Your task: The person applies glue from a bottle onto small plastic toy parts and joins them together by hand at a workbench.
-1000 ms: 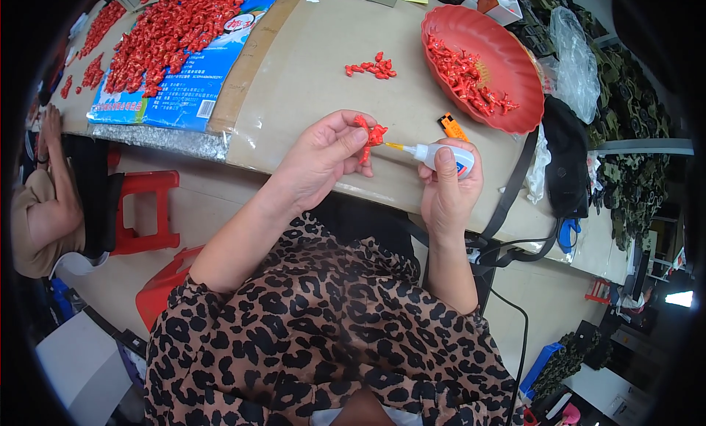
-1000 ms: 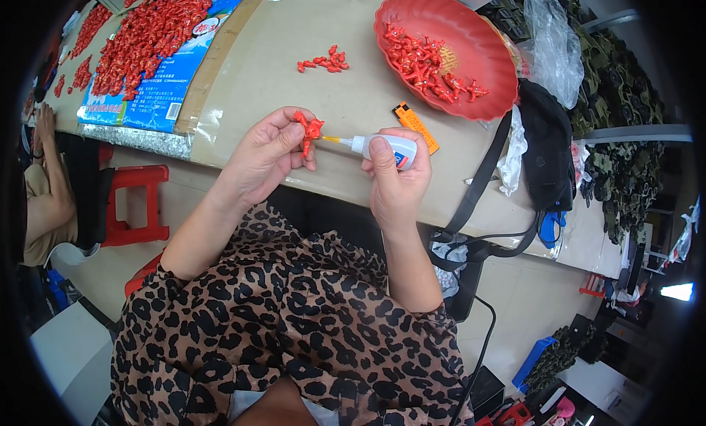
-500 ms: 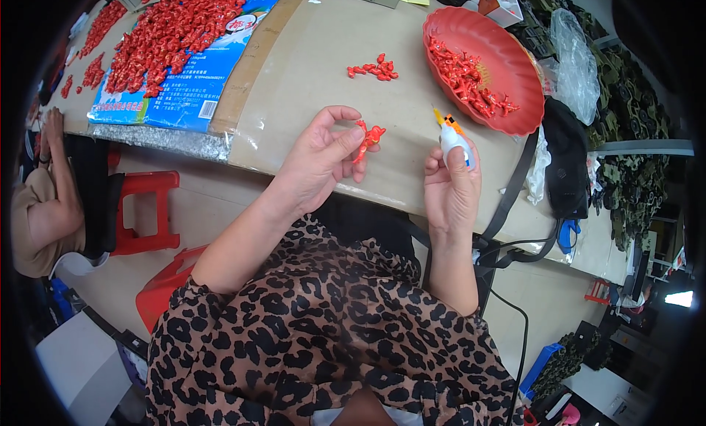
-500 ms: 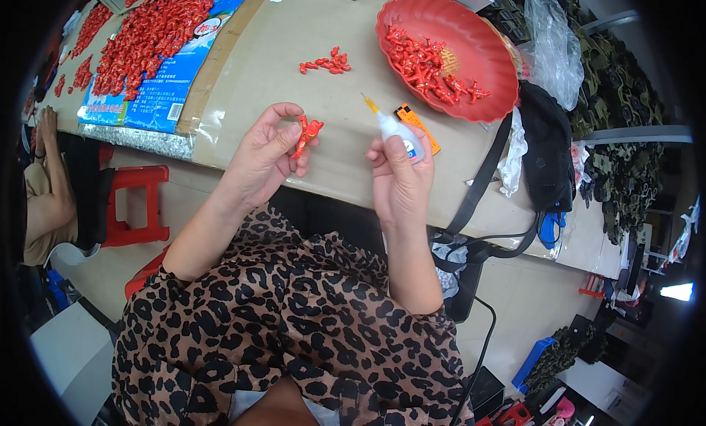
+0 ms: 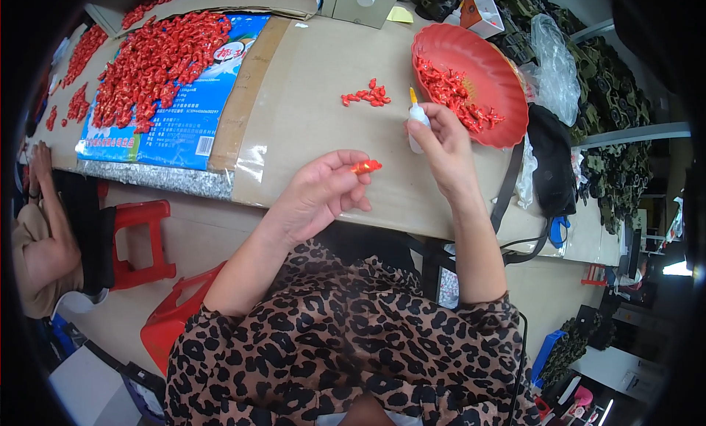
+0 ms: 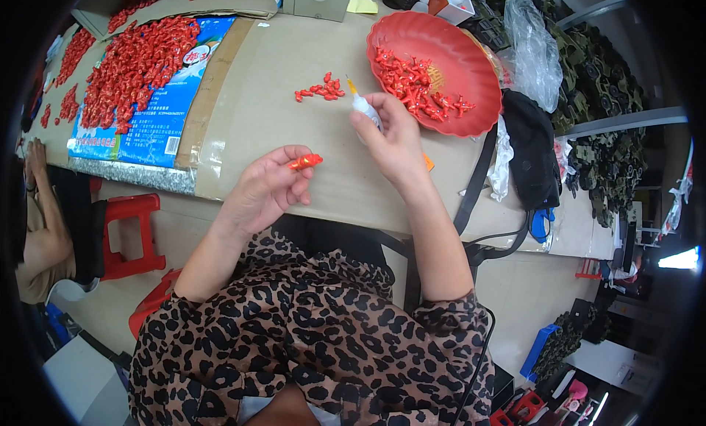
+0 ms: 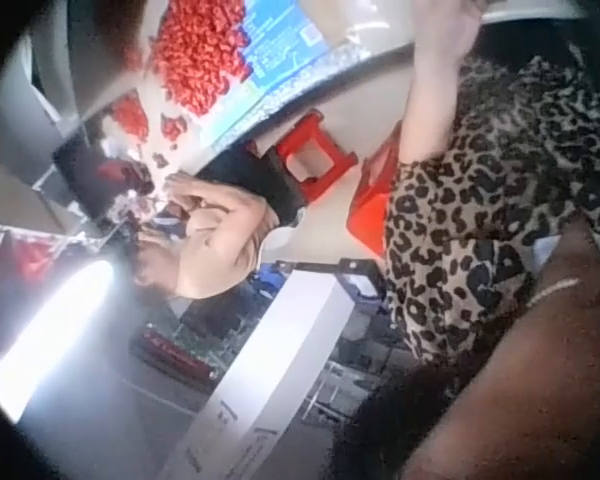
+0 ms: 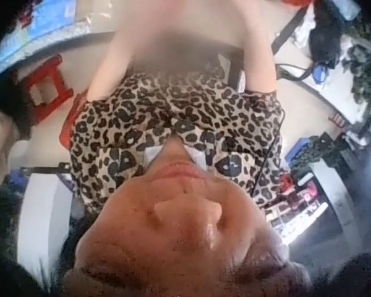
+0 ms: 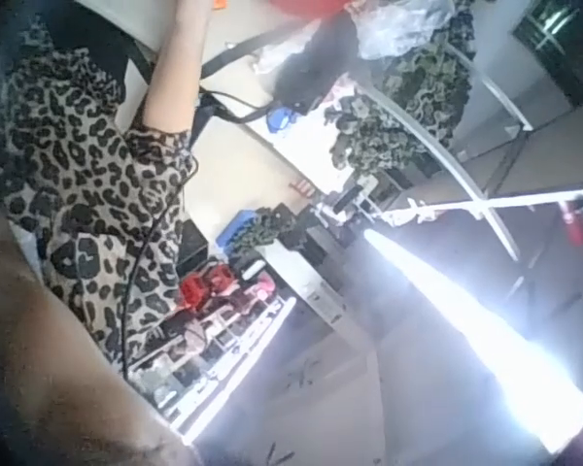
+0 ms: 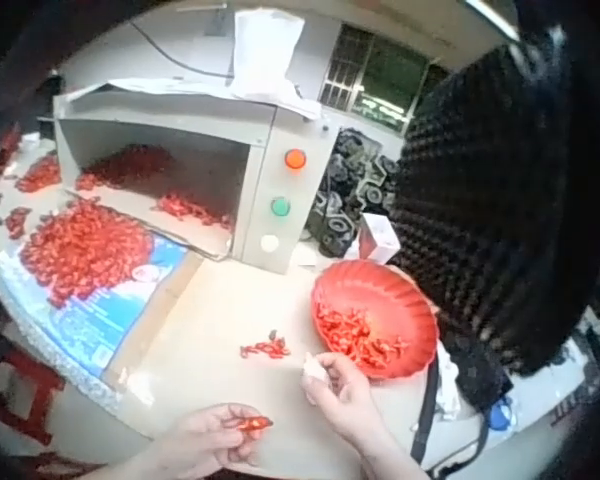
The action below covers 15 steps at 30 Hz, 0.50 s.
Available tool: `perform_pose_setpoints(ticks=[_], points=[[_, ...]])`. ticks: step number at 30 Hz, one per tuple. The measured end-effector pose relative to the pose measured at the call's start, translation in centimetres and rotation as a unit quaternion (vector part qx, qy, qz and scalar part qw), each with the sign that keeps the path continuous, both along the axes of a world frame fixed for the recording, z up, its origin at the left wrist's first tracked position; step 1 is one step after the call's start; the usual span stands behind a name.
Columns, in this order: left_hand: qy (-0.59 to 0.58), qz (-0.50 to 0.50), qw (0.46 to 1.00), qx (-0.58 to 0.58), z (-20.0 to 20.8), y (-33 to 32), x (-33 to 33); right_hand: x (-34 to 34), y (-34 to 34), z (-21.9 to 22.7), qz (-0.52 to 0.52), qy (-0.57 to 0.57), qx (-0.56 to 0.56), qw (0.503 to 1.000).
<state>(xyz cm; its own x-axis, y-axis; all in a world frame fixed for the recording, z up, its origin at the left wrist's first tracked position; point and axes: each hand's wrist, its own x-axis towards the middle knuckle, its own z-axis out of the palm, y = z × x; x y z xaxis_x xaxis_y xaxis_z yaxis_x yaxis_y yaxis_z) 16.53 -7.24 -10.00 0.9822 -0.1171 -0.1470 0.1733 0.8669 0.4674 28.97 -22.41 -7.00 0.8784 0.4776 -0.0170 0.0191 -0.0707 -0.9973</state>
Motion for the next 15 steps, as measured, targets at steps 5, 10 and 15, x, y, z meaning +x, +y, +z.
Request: perform_pose_setpoints(ticks=[5,10,15], points=[[-0.021,-0.042,0.998,0.037,-0.4,0.1,0.1,1.9,2.5,-0.7,-0.01,-0.19,-0.27,0.944],[-0.023,-0.044,0.998,0.048,-0.3,0.3,0.0,2.4,4.3,-1.4,-0.024,-0.313,-0.342,0.886],[-0.023,-0.048,0.995,0.081,0.1,-0.2,0.3,2.4,4.1,0.0,-0.004,-0.275,-0.382,0.882]])
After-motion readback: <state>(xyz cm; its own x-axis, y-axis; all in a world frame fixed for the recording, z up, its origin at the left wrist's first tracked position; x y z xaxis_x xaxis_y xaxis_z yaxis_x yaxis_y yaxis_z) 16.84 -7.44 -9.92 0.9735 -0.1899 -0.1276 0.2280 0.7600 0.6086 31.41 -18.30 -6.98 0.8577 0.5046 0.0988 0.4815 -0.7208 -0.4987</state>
